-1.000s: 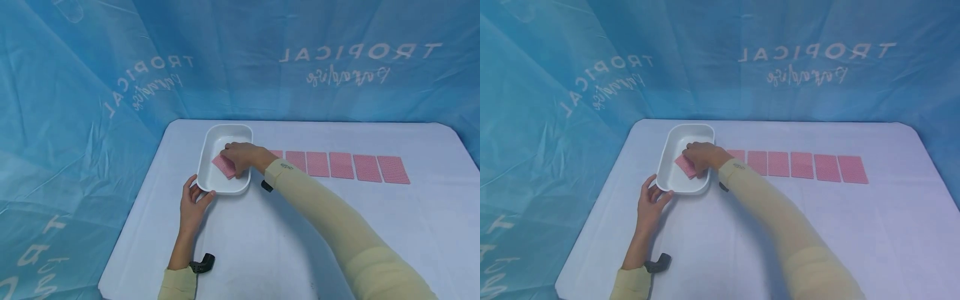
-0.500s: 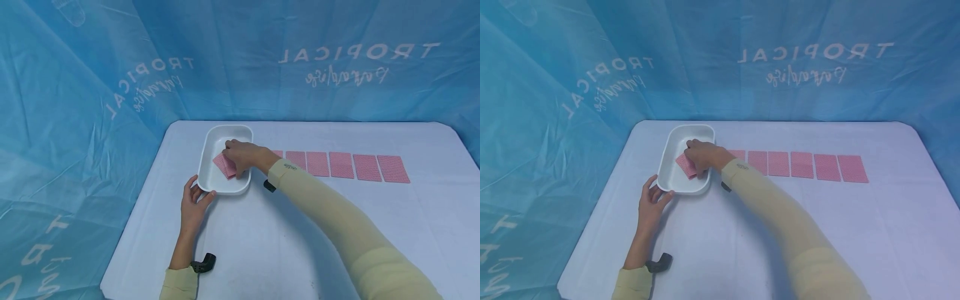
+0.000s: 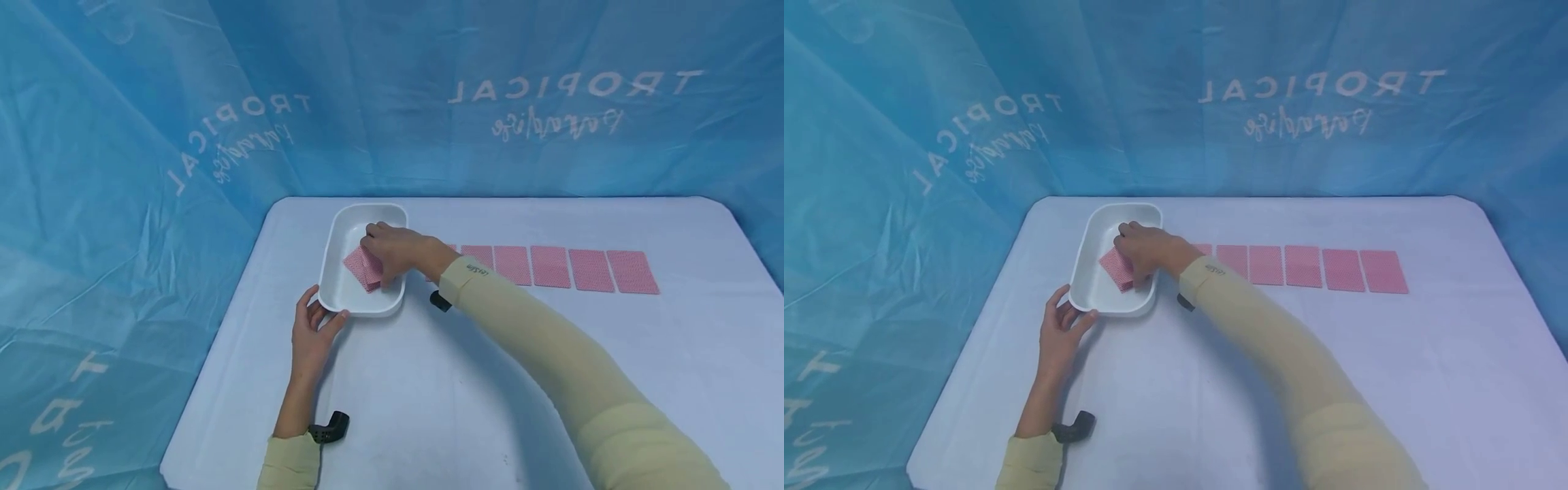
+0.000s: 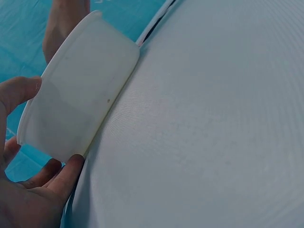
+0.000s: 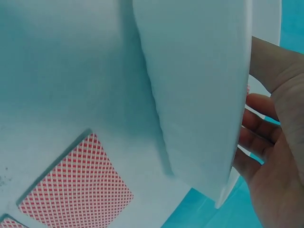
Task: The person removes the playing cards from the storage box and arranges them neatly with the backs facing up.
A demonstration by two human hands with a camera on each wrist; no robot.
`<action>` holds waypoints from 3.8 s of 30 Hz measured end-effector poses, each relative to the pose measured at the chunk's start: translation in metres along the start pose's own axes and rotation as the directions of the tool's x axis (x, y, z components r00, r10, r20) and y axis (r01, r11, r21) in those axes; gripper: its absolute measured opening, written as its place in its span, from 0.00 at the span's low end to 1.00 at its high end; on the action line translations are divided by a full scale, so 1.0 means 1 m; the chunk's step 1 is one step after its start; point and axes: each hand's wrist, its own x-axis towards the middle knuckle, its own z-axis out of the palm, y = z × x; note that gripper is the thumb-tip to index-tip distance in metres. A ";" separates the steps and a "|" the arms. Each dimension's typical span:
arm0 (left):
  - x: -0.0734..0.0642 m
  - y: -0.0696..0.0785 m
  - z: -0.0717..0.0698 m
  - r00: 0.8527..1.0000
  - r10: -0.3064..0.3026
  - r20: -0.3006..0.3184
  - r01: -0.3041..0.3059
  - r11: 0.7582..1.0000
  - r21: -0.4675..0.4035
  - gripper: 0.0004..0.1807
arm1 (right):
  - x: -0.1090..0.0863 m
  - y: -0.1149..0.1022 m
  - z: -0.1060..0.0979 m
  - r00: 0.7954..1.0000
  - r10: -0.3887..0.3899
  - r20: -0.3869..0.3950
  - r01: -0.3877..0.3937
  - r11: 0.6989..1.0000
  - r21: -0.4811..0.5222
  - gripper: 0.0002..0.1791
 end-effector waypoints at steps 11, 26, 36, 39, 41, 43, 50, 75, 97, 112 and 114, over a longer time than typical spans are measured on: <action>0.009 -0.024 -0.001 1.000 -0.019 -0.005 0.019 1.000 -0.006 0.42 | -0.004 -0.006 -0.004 1.000 0.004 -0.003 -0.004 0.999 -0.039 0.46; 0.011 -0.036 0.000 0.999 0.024 -0.040 -0.025 1.000 -0.007 0.42 | -0.029 -0.007 -0.024 0.998 0.063 0.002 -0.063 0.998 0.005 0.46; 0.012 -0.039 0.001 0.999 0.020 -0.038 -0.021 1.000 -0.012 0.42 | -0.048 0.002 -0.034 0.992 0.123 0.038 -0.125 0.991 0.049 0.46; 0.014 -0.040 0.000 0.999 0.009 -0.033 -0.010 1.000 -0.008 0.42 | -0.053 0.002 -0.035 0.991 0.127 0.051 -0.129 0.991 0.038 0.46; 0.014 -0.039 0.000 1.000 -0.001 -0.027 0.001 1.000 -0.009 0.42 | -0.056 0.002 -0.035 0.990 0.127 0.056 -0.129 0.991 0.030 0.46; 0.014 -0.037 -0.001 1.000 -0.010 -0.019 0.010 1.000 -0.010 0.42 | -0.058 0.002 -0.034 0.990 0.129 0.054 -0.130 0.991 0.027 0.47; 0.003 -0.006 -0.002 1.000 -0.021 -0.012 0.021 1.000 0.017 0.41 | -0.065 0.004 -0.032 0.991 0.131 0.028 -0.132 0.991 0.011 0.48; 0.003 -0.007 0.000 1.000 -0.001 0.002 0.001 1.000 -0.006 0.41 | -0.099 0.020 0.003 0.987 0.163 -0.010 -0.163 0.987 0.004 0.49; 0.000 -0.002 0.000 1.000 0.018 0.006 -0.018 1.000 -0.010 0.42 | -0.113 0.005 0.048 0.982 0.189 0.016 -0.188 0.981 -0.045 0.51; -0.001 0.001 0.000 1.000 0.015 0.004 -0.015 1.000 -0.002 0.42 | -0.121 0.002 0.056 0.984 0.175 -0.018 -0.176 0.977 -0.123 0.52; -0.001 0.001 0.000 1.000 0.011 0.005 -0.011 1.000 0.000 0.42 | -0.122 0.001 0.055 0.984 0.175 -0.012 -0.175 0.977 -0.122 0.52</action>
